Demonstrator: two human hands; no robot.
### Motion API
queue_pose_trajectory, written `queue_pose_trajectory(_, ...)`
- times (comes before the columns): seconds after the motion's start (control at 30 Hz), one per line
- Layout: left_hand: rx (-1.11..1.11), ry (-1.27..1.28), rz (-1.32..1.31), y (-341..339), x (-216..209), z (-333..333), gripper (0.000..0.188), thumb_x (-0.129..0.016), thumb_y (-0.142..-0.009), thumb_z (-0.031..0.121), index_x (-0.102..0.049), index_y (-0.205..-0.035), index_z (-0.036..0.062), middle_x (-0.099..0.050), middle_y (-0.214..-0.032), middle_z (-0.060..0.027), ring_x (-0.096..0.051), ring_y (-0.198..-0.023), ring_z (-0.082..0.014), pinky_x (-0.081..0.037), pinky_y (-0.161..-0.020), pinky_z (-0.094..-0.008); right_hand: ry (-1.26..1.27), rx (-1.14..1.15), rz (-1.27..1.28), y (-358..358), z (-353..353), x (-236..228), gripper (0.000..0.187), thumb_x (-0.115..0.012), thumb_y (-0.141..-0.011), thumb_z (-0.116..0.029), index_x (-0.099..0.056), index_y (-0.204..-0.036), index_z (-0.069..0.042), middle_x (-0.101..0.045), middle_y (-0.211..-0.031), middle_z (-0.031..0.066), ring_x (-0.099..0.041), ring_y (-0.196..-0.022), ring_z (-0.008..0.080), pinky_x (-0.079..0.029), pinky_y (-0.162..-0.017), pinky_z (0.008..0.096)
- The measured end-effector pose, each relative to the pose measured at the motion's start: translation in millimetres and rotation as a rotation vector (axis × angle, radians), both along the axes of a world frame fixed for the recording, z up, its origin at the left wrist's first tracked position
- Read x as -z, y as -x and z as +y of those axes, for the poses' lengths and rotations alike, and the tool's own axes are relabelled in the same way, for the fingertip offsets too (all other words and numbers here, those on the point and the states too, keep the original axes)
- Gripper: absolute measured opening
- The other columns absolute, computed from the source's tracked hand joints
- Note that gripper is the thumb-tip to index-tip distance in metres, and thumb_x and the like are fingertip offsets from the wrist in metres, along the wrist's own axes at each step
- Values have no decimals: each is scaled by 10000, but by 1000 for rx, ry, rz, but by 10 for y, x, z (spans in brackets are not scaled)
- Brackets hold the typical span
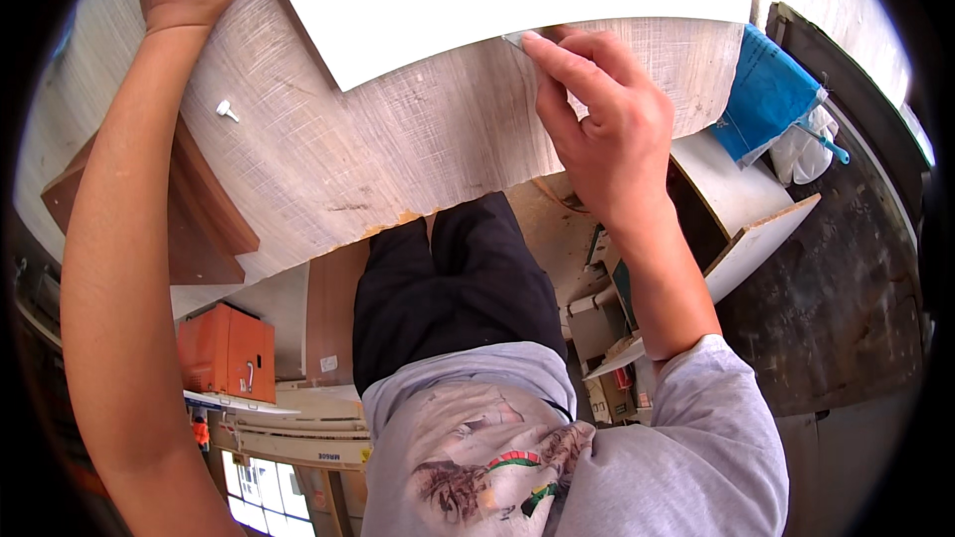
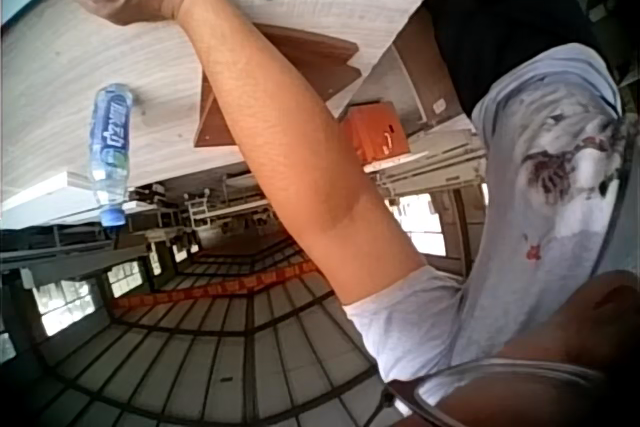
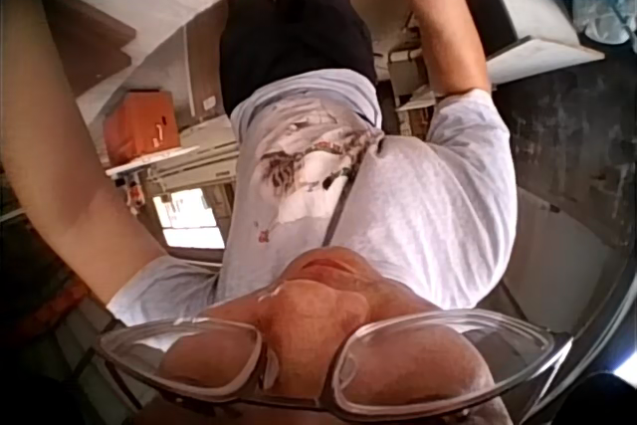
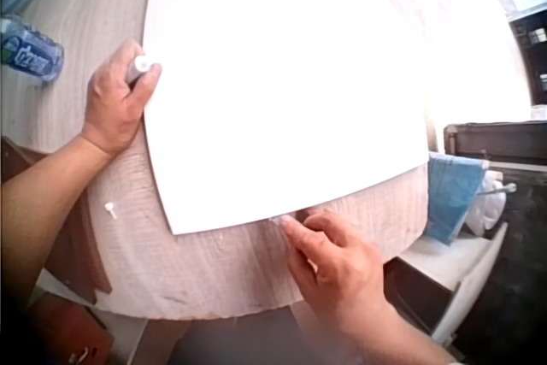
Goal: The person applies a white substance from a tube to the edge of a large white board on a table and smooths it with a small rectangular scraper.
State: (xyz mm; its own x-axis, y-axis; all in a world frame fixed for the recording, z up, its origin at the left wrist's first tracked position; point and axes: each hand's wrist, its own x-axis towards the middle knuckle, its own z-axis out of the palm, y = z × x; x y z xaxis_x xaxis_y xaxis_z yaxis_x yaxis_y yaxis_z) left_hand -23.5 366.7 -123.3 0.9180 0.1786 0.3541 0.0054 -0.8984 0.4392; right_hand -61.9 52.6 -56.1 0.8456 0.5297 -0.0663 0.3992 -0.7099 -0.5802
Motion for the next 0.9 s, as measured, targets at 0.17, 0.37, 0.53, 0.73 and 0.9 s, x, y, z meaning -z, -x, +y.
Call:
queue_pose_trajectory(0.17, 4, 11, -8, 9, 14, 13, 245, -605, -913, 257, -509, -879, 35, -509, -724, -194, -539, -674, -361, -437, -651, -423, 7, -19, -3, -18, -17, 13, 243, -720, -753, -35, -729, -987, -98, -642, -865, 36, -631, -690, 212, -517, -587, 324)
queue_pose_trajectory(0.37, 7, -32, 37, 7, -42, 4, 244, -607, -911, 262, -517, -889, 36, -515, -731, -198, -542, -679, -366, -440, -654, -424, -1, -31, -2, -17, -28, 20, 243, -716, -744, -26, -727, -976, -96, -635, -843, 41, -629, -709, 217, -516, -596, 331)
queue_pose_trajectory(0.53, -12, 2, -38, -4, 31, 4, 245, -605, -914, 265, -520, -892, 36, -516, -734, -195, -544, -680, -361, -441, -656, -423, -2, -54, -11, -32, -22, 34, 263, -710, -725, -13, -726, -974, -95, -625, -825, 43, -622, -709, 225, -513, -602, 338)
queue_pose_trajectory(0.73, -6, 14, -16, -4, 31, 6, 245, -605, -916, 258, -511, -881, 35, -510, -727, -183, -540, -676, -342, -441, -658, -413, -8, -58, -8, -28, -19, 39, 273, -708, -718, -8, -721, -978, -89, -621, -822, 51, -617, -712, 229, -509, -605, 349)
queue_pose_trajectory(0.9, -12, 36, 1, -2, 27, -4, 249, -602, -919, 256, -500, -869, 34, -497, -717, -176, -527, -662, -329, -438, -653, -407, -21, -55, -17, -16, -18, 52, 274, -707, -707, -2, -718, -968, -85, -616, -816, 52, -613, -715, 234, -509, -611, 355)
